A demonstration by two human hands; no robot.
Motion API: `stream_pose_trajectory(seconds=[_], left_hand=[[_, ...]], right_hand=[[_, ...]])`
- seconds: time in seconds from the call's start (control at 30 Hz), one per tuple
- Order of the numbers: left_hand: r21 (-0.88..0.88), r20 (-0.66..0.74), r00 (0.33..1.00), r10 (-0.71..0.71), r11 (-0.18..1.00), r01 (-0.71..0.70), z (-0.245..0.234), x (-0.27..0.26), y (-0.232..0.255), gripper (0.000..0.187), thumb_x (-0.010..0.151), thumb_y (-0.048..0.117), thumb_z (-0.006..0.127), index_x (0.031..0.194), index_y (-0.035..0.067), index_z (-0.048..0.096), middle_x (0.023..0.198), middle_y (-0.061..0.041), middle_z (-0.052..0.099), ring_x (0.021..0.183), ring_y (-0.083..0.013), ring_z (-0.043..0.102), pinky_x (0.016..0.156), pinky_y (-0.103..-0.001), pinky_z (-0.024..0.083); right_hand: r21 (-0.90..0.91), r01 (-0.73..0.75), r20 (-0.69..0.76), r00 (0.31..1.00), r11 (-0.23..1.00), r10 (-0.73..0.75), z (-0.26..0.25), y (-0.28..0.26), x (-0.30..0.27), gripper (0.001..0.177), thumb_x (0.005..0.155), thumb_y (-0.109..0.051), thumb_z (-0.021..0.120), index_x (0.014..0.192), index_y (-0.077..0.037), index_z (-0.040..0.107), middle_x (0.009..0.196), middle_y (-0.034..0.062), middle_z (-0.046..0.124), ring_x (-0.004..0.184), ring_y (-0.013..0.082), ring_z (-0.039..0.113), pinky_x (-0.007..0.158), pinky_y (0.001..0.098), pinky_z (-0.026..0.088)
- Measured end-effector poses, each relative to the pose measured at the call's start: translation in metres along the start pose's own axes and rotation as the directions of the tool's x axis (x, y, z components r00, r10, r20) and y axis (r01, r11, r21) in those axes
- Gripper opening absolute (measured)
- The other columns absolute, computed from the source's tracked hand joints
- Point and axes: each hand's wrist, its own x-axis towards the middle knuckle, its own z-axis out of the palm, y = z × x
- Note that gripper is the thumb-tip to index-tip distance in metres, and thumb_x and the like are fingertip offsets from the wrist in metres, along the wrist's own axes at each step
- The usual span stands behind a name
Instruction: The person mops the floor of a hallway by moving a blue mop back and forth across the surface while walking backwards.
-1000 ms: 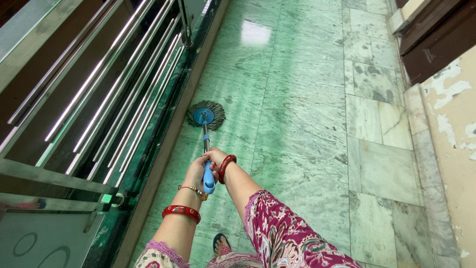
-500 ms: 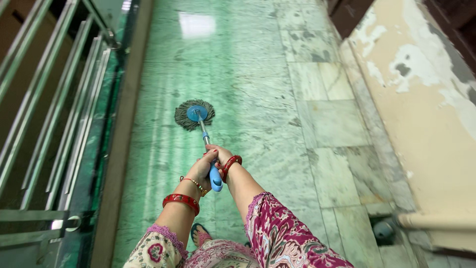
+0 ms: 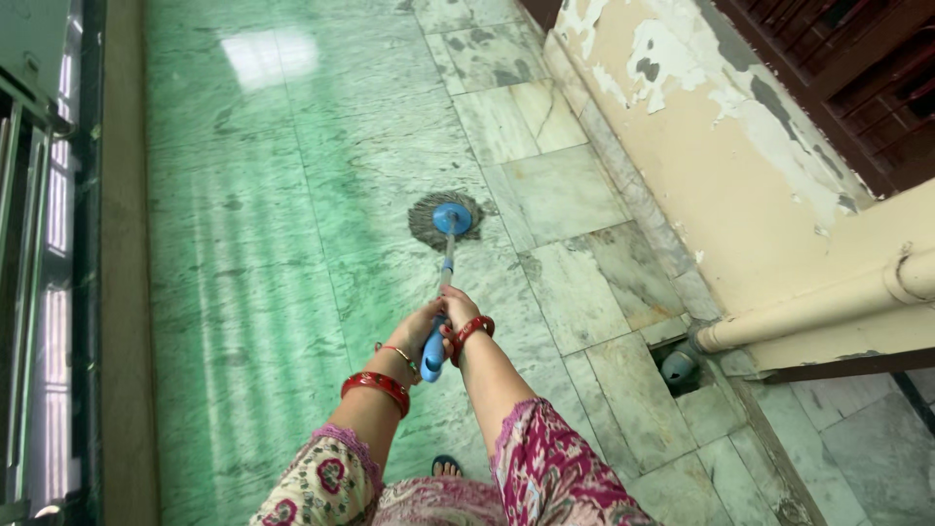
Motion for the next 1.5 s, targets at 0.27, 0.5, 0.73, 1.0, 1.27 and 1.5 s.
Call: stream_pose_trajectory(seconds=[0.27, 0.5, 0.73, 1.0, 1.27, 1.5], left_hand=[[-0.094, -0.023, 0.995, -0.099, 0.991, 0.096, 0.033, -0.005, -0.014, 0.036, 0.106, 0.038, 0.05, 0.085, 0.008, 0.05, 0.06, 0.0, 0.054, 0.042, -0.0088, 0.05, 0.035, -0.023, 0.043], [-0.354, 0.001, 0.999, -0.054, 0.934, 0.051, -0.04, -0.058, -0.006, 0.029, 0.103, 0.029, 0.049, 0.087, 0.006, 0.055, 0.069, -0.001, 0.063, 0.048, -0.009, 0.058, 0.038, -0.022, 0.046], [-0.533, -0.039, 0.999, 0.013, 0.846, -0.032, -0.172, -0.14, -0.009, 0.03, 0.103, 0.031, 0.05, 0.089, 0.006, 0.057, 0.07, 0.0, 0.065, 0.051, -0.0082, 0.06, 0.039, -0.021, 0.046], [-0.637, -0.216, 0.947, 0.238, 0.701, -0.321, -0.286, -0.224, -0.032, 0.03, 0.103, 0.03, 0.046, 0.089, 0.005, 0.056, 0.067, -0.001, 0.061, 0.048, -0.0088, 0.056, 0.038, -0.023, 0.046], [-0.583, -0.47, 0.812, 0.346, 0.569, -0.58, -0.352, -0.269, -0.048, 0.031, 0.102, 0.031, 0.045, 0.083, 0.007, 0.052, 0.062, -0.003, 0.055, 0.043, -0.0167, 0.051, 0.036, -0.029, 0.045], [-0.489, -0.437, 0.827, 0.355, 0.678, -0.549, -0.362, -0.307, -0.058, 0.025, 0.101, 0.032, 0.05, 0.083, 0.015, 0.05, 0.06, -0.002, 0.053, 0.043, -0.0168, 0.05, 0.038, -0.03, 0.048]], right_hand=[[0.032, -0.11, -0.163, 0.98, 0.993, 0.114, -0.028, -0.018, -0.041, 0.011, 0.088, -0.024, 0.066, 0.087, -0.015, 0.06, 0.062, -0.0022, 0.044, 0.041, 0.0061, 0.035, 0.033, 0.0193, 0.03], [-0.085, -0.085, 0.004, 0.996, 0.993, 0.086, 0.042, 0.015, -0.038, 0.01, 0.09, -0.016, 0.065, 0.091, -0.007, 0.061, 0.066, 0.0006, 0.053, 0.04, 0.0048, 0.04, 0.033, 0.0203, 0.039], [-0.24, -0.121, 0.121, 0.981, 0.963, 0.154, 0.169, 0.093, -0.083, 0.01, 0.09, -0.013, 0.064, 0.095, -0.006, 0.058, 0.068, 0.005, 0.055, 0.04, 0.0095, 0.041, 0.03, 0.0248, 0.039], [-0.562, -0.051, 0.316, 0.909, 0.826, 0.271, 0.294, 0.178, -0.124, 0.016, 0.089, -0.02, 0.066, 0.088, -0.005, 0.058, 0.053, 0.001, 0.045, 0.036, 0.0104, 0.041, 0.029, 0.0251, 0.035], [-0.582, -0.083, 0.551, 0.692, 0.809, 0.467, 0.358, 0.232, -0.169, 0.027, 0.092, -0.022, 0.07, 0.111, -0.01, 0.055, 0.058, -0.0008, 0.046, 0.036, 0.0064, 0.036, 0.031, 0.0227, 0.028], [-0.615, -0.024, 0.438, 0.82, 0.788, 0.367, 0.373, 0.276, -0.163, 0.07, 0.088, -0.018, 0.06, 0.155, -0.03, 0.044, 0.075, -0.0023, 0.054, 0.039, 0.0029, 0.035, 0.031, 0.0213, 0.027]])
